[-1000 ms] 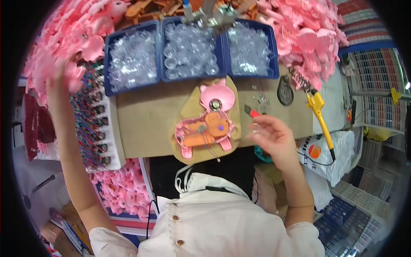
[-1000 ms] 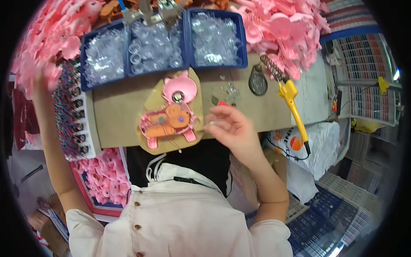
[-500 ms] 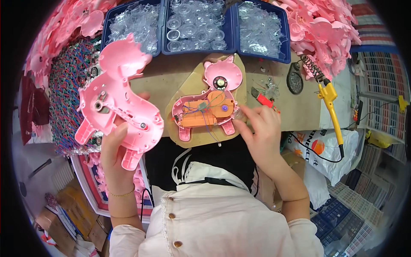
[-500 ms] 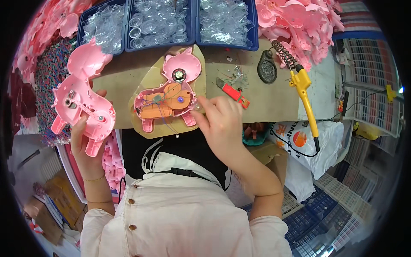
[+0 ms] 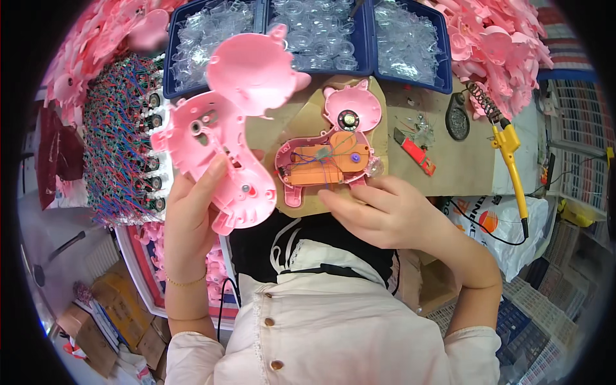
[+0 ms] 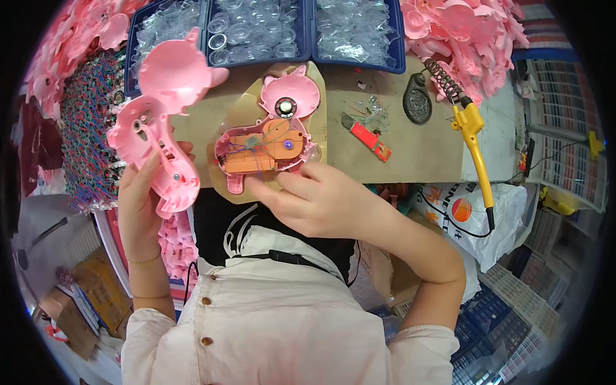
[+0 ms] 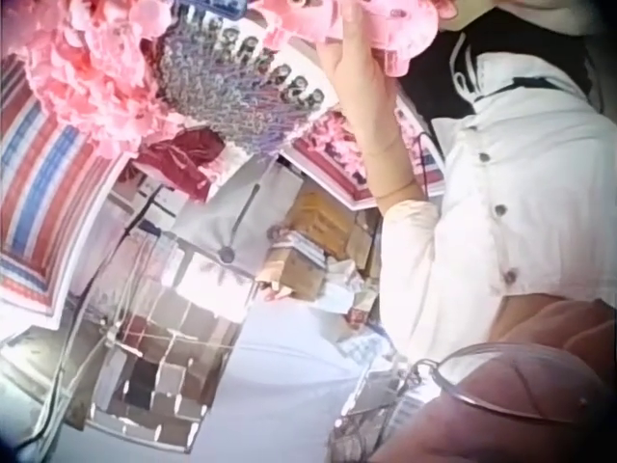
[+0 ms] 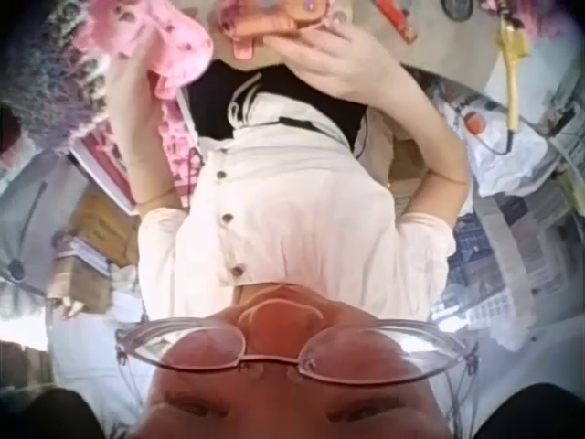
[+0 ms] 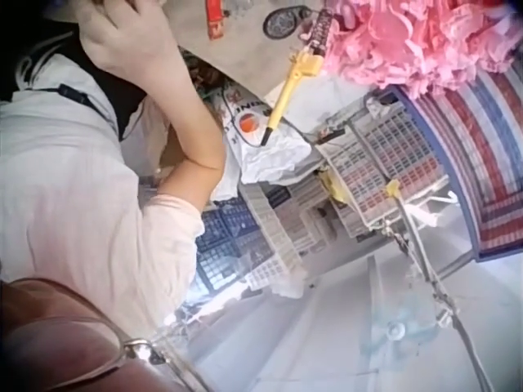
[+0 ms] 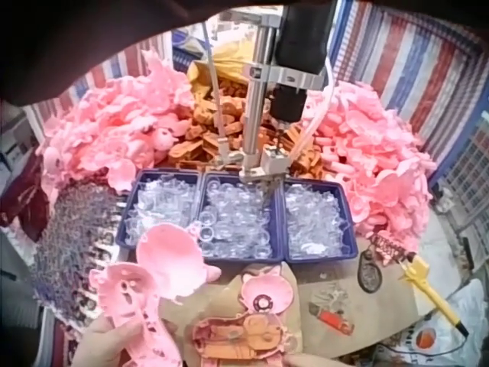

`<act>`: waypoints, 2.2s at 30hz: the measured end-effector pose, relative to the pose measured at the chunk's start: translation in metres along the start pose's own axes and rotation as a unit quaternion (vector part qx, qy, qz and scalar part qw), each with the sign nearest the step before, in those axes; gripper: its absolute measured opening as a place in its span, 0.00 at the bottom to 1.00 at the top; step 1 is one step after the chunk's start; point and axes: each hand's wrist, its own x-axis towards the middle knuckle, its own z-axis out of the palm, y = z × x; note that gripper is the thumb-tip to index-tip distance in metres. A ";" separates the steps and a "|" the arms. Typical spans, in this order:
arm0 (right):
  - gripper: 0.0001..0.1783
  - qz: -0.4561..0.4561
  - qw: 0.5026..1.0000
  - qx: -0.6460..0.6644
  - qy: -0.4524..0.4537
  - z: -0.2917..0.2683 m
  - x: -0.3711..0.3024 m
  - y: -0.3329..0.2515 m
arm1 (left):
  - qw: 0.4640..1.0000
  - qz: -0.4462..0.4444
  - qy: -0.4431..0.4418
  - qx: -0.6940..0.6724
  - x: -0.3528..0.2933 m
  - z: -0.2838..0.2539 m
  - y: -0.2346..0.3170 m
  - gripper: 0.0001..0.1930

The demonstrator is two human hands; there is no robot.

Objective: Assembling electronic toy unicorns by installing components, soldering wires, and securing the shell with screws.

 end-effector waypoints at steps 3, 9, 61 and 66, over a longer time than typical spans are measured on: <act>0.14 0.041 0.983 0.169 -0.056 0.003 0.012 0.006 | 1.000 -0.021 0.023 0.001 0.006 -0.004 -0.010 0.19; 0.15 0.047 0.995 0.035 -0.086 -0.019 0.026 -0.002 | 0.998 0.023 0.044 0.044 0.013 0.006 -0.009 0.22; 0.12 0.346 0.913 0.143 0.163 0.012 0.065 -0.014 | 0.942 0.161 0.043 0.291 0.004 0.047 -0.037 0.13; 0.11 0.352 0.912 0.135 0.160 0.011 0.065 -0.016 | 0.941 0.167 0.048 0.290 0.002 0.046 -0.039 0.12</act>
